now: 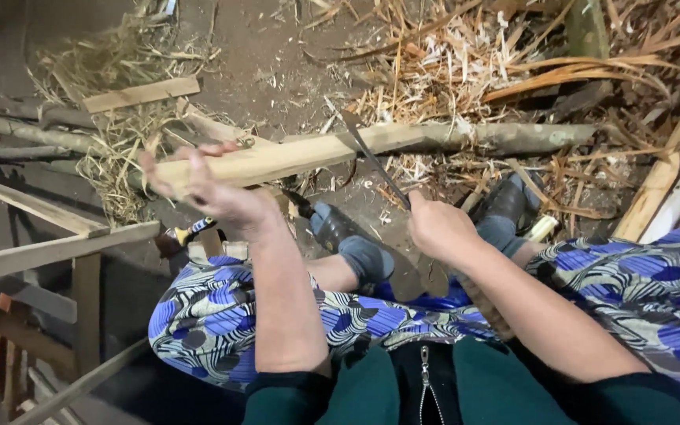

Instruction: The person sits cross-legged on the ground and uses a curved blade to shave thin strips from a rectangular piece of wood. They hold the wood with one hand and repeatedly draw the blade along its surface, creating wood shavings that fall onto the ground.

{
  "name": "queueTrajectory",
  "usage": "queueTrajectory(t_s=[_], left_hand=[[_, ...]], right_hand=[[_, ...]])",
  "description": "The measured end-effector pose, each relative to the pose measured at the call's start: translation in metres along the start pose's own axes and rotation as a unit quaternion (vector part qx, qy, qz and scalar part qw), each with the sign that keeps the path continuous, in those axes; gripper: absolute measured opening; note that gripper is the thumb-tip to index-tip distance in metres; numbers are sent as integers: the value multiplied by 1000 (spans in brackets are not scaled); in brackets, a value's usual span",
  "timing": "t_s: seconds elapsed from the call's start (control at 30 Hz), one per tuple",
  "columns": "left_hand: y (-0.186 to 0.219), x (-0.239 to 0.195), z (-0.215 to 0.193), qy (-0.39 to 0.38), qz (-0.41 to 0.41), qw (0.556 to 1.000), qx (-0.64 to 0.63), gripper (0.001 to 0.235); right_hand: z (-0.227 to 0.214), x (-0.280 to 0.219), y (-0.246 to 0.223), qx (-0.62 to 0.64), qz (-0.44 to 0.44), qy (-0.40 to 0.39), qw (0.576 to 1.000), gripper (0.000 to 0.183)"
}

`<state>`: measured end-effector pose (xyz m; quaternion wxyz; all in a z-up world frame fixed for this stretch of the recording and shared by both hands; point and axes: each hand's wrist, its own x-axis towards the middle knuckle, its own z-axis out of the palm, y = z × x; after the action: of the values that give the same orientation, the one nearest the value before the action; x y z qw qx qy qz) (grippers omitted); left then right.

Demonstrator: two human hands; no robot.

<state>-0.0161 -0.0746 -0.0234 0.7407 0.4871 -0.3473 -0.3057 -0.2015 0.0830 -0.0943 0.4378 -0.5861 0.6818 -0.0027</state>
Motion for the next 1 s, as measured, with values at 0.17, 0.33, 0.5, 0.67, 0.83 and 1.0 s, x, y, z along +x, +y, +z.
queueTrajectory(t_s=[0.17, 0.33, 0.5, 0.67, 0.83, 1.0], left_hand=[[31, -14, 23, -54, 39, 997, 46, 15], [18, 0, 9, -32, 30, 999, 12, 39], [21, 7, 15, -13, -12, 1000, -2, 28], [8, 15, 18, -47, -28, 998, 40, 21], [-7, 18, 24, -127, 27, 988, 79, 46], [-34, 43, 15, -132, -51, 990, 8, 60]], right_hand=[[-3, 2, 1, 46, -1, 6, 999, 30], [4, -3, 1, 28, -12, -7, 1000, 27], [4, -2, 3, 29, -19, 1, 999, 28], [7, -1, 5, 14, -18, 22, 1000, 25], [-8, -12, -7, 26, -20, 18, 999, 25], [-38, -20, -30, 0, 9, -4, 1000, 17]])
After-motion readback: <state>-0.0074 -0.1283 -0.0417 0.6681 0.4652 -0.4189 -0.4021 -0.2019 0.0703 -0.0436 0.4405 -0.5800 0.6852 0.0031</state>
